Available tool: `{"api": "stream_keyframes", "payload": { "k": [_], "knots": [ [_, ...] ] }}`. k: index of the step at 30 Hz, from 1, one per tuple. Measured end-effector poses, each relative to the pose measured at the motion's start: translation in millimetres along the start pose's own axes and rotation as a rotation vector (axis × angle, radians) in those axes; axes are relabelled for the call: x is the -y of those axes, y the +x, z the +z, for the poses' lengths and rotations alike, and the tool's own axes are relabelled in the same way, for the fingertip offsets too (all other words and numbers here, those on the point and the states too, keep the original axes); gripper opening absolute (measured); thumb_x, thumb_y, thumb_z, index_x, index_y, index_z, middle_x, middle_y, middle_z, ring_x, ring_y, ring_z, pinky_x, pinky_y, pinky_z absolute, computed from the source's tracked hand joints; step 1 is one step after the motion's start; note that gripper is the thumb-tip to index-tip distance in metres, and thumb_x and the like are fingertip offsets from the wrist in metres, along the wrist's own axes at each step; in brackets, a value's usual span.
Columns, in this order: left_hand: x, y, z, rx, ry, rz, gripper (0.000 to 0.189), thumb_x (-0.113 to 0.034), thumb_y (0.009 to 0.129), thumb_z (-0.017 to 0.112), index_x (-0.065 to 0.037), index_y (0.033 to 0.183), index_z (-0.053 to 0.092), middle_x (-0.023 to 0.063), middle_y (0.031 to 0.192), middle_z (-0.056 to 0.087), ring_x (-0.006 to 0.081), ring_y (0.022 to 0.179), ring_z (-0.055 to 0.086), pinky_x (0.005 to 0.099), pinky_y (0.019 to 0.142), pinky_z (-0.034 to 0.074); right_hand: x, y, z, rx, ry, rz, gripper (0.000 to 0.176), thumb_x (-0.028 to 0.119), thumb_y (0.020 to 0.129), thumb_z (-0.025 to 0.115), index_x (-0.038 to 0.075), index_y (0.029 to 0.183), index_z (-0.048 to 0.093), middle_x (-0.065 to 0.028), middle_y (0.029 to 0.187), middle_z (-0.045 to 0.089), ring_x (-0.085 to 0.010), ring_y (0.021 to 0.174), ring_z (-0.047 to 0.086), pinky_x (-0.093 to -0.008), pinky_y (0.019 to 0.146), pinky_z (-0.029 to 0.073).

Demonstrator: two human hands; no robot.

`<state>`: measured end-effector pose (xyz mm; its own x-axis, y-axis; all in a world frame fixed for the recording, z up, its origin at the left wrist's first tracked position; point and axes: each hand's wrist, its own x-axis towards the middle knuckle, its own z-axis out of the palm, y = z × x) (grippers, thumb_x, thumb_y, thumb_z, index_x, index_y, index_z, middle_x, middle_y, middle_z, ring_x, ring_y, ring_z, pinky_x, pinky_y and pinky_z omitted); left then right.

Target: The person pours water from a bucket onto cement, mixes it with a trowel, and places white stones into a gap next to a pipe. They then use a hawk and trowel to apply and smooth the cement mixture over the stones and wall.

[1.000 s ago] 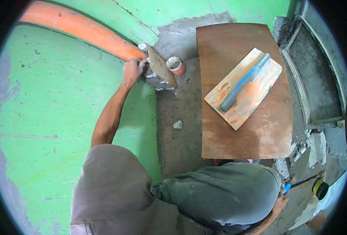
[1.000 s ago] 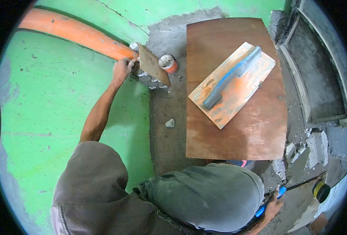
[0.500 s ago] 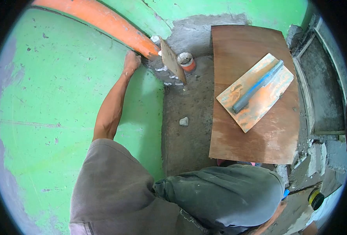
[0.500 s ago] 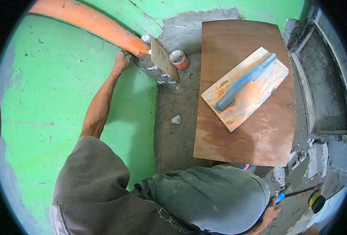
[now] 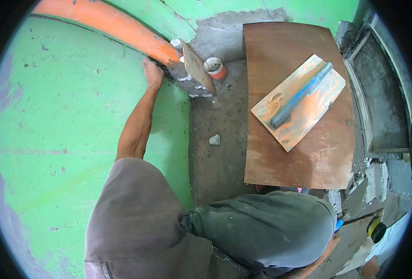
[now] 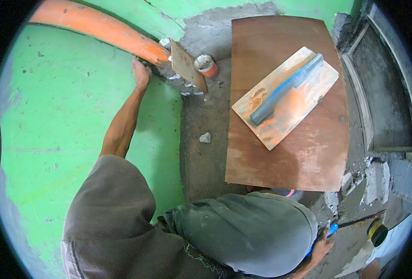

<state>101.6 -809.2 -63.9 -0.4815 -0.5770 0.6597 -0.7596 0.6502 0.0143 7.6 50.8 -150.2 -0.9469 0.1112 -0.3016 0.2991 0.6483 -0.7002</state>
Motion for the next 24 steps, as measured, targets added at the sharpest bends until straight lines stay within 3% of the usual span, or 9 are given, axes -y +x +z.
{"api": "stream_keyframes", "payload": {
  "k": [1,6,10,11,13,14,16,21,24],
  "knots": [
    [6,-1,3,-0.092,-0.006,0.077,0.041,-0.001,0.077,0.062,0.007,0.114,0.044,0.0334,0.114,0.052,0.0473,0.099,0.058,0.0498,0.087,0.048,0,0,1,0.002,0.02,0.014,0.039,0.034,0.096,0.057,-0.004,0.105,0.057,-0.0024,0.073,0.051,-0.0136,0.067,0.043,-0.0299,0.06,0.037],
    [27,-5,14,0.09,-0.085,-0.082,0.036,-0.001,0.079,0.059,0.007,0.112,0.046,0.0274,0.098,0.06,0.0436,0.09,0.061,0.0468,0.084,0.049,15,-9,-1,0.011,0.004,0.036,0.039,0.034,0.096,0.057,-0.004,0.106,0.057,-0.0031,0.075,0.052,-0.0141,0.068,0.044,-0.0303,0.061,0.038],
    [-31,-75,-29,0.111,-0.232,0.049,0.02,-0.007,0.083,0.06,0.005,0.099,0.057,0.0216,0.089,0.066,0.0359,0.08,0.064,0.0399,0.076,0.051,26,-12,-4,0.004,-0.01,0.053,0.04,0.034,0.095,0.057,-0.004,0.107,0.057,-0.0037,0.076,0.052,-0.0145,0.069,0.045,-0.0306,0.062,0.038],
    [-29,-112,-16,0.235,-0.618,0.007,0.013,-0.012,0.086,0.063,0.001,0.085,0.061,0.0182,0.083,0.068,0.0304,0.075,0.065,0.0357,0.071,0.052,28,-12,-4,0.005,-0.007,0.053,0.04,0.034,0.095,0.057,-0.004,0.107,0.057,-0.0038,0.076,0.053,-0.0146,0.069,0.045,-0.0307,0.063,0.038],
    [-54,-191,-21,0.537,-0.627,-0.039,0.014,-0.016,0.086,0.065,-0.002,0.087,0.063,0.013,0.078,0.068,0.0297,0.075,0.067,0.0373,0.072,0.052,29,-12,-3,0.007,0.001,0.056,0.04,0.034,0.095,0.057,-0.004,0.107,0.057,-0.0041,0.077,0.053,-0.0149,0.069,0.045,-0.0309,0.063,0.039],
    [-53,-230,-10,0.839,-0.359,-0.057,0.027,-0.024,0.084,0.069,-0.006,0.102,0.063,0.0147,0.093,0.068,0.0331,0.088,0.066,0.0416,0.077,0.052,28,-12,-7,0.009,-0.006,0.057,0.04,0.034,0.095,0.057,-0.004,0.107,0.056,-0.0043,0.077,0.053,-0.015,0.07,0.045,-0.0309,0.063,0.039],
    [-53,-305,7,1.137,-0.204,0.164,0.059,-0.029,0.077,0.075,-0.01,0.127,0.05,0.0189,0.129,0.052,0.0386,0.11,0.057,0.0484,0.088,0.048,28,-12,-3,0.011,-0.001,0.046,0.041,0.034,0.095,0.057,-0.005,0.108,0.056,-0.0046,0.078,0.053,-0.0152,0.07,0.046,-0.0311,0.064,0.039],
    [-99,-330,-21,1.204,-0.131,-0.248,0.067,-0.028,0.078,0.074,-0.011,0.135,0.042,0.0217,0.127,0.053,0.0417,0.117,0.052,0.0478,0.099,0.044,27,-9,6,0.013,0.012,0.015,0.041,0.034,0.095,0.058,-0.005,0.109,0.056,-0.0053,0.079,0.054,-0.0157,0.071,0.046,-0.0315,0.065,0.04],
    [-102,-306,-40,1.121,-0.227,-0.389,0.051,-0.018,0.082,0.069,-0.008,0.127,0.048,0.0251,0.123,0.049,0.0458,0.108,0.055,0.0498,0.092,0.046,29,-11,9,0.015,0.017,0.001,0.042,0.034,0.095,0.058,-0.005,0.109,0.056,-0.0058,0.08,0.055,-0.016,0.072,0.047,-0.0317,0.066,0.04]
  ]
}}
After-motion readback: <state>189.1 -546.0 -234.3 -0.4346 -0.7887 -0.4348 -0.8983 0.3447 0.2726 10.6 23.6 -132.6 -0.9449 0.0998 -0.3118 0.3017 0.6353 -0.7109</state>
